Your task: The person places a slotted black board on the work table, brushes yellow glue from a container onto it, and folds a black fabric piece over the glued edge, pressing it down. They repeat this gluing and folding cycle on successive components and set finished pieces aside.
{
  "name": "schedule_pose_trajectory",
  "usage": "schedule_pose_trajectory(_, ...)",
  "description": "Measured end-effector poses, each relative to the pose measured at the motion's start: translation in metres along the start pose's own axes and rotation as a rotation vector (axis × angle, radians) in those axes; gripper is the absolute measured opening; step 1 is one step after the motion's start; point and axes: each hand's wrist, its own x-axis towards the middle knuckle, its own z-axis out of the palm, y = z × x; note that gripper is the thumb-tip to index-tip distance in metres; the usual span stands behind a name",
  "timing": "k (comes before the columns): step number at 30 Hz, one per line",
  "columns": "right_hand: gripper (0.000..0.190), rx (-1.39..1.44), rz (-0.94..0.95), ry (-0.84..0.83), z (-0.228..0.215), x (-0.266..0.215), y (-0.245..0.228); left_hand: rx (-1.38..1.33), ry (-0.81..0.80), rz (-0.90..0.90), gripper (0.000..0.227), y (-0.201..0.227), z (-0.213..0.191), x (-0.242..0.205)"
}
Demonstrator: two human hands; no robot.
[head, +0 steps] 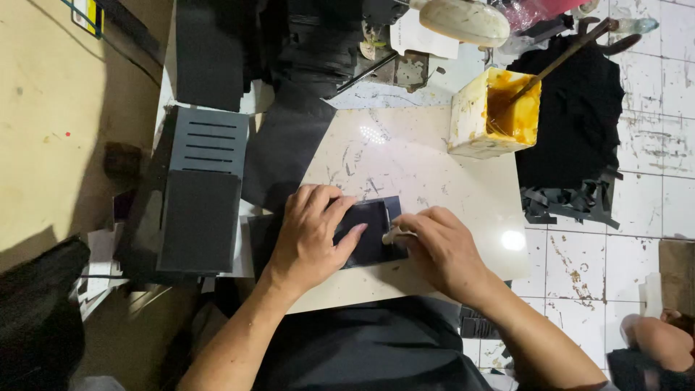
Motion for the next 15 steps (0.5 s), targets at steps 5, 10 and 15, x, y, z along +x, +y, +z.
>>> schedule_pose_trajectory(5,0.023,0.012,-0.009,0.003,-0.005,-0.015,-0.009,-0.055,0.027,-0.027,0.028,-0.002,0.002,-0.002)
schedule_pose_trajectory(10,0.025,0.020,0.038,0.088,-0.005,0.010,0.001,-0.139,0.091,-0.044,0.026,-0.001,-0.006,0.000)
schedule_pose_trajectory(15,0.027,-0.057,-0.019,0.188,0.017,0.033,0.019,-0.144,0.120,-0.024,0.029,0.000,-0.007,0.001)
